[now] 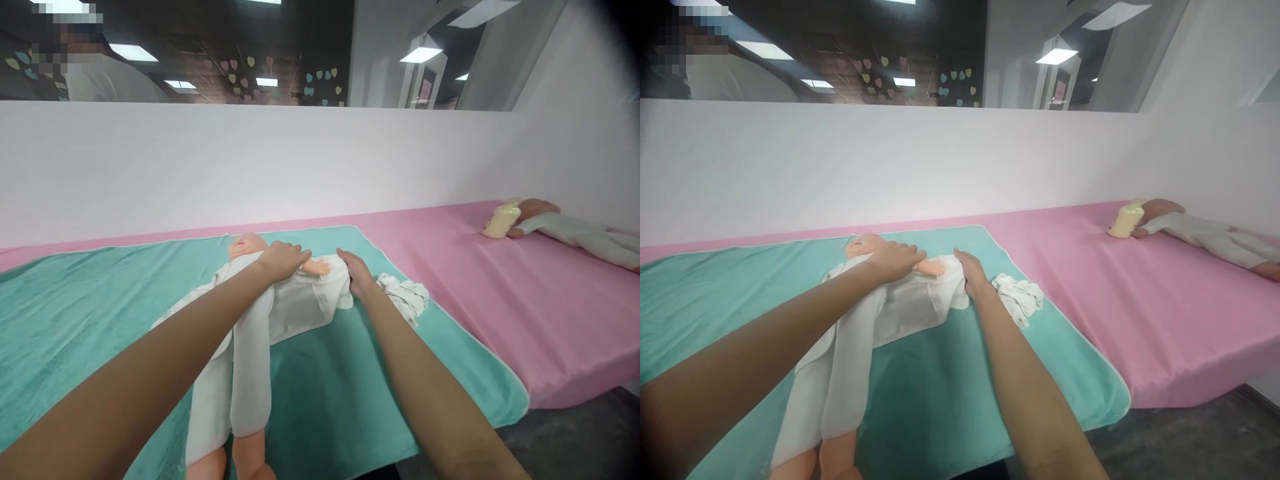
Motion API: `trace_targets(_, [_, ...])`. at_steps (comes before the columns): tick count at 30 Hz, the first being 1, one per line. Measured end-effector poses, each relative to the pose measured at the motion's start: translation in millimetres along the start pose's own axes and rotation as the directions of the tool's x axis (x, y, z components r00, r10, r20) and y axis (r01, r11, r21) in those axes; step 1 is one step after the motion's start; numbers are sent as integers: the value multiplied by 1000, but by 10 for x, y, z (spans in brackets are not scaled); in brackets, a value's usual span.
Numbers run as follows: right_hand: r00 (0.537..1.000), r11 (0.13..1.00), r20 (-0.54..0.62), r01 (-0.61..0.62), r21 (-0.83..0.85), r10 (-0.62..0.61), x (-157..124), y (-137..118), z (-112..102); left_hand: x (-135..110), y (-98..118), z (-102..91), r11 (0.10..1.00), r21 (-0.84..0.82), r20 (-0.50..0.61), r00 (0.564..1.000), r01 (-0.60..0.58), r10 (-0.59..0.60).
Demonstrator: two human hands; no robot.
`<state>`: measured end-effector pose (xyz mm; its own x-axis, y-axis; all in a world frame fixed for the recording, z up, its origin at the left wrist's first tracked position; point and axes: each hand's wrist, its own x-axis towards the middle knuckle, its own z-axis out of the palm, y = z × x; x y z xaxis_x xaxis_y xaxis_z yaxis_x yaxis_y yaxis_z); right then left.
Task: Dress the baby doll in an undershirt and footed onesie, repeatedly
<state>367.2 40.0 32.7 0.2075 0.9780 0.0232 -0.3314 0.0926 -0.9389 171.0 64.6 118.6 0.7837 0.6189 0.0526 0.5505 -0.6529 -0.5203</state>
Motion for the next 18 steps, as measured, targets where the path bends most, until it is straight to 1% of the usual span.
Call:
trace_targets(2, [997,986,31,-70,150,66,-12,-69,-12,2,32,-21,1000,14,28,1000,2,-2])
trace_targets(4, [985,954,84,-166,251,149,-35,-146,-16,11,57,-42,1000,13,48,999,11,-11])
trace_targets(7, [960,906,160,-270,325,228,-80,-250,-5,35,88,-46,999,6,61,997,35,-35])
trace_targets(11, [935,883,273,-314,348,225,-144,-316,53,98,174,29,996,-3,80,993,88,-87])
trace_targets(13, [928,891,320,-301,339,192,-180,-313,110,140,246,89,991,-42,81,989,128,-124])
trace_targets(14, [932,899,324,-275,340,163,-200,-306,145,159,284,121,984,-83,82,985,157,-151])
trace_targets(18, [970,923,243,-84,376,-10,-276,-261,299,216,397,234,932,-244,98,962,270,-253])
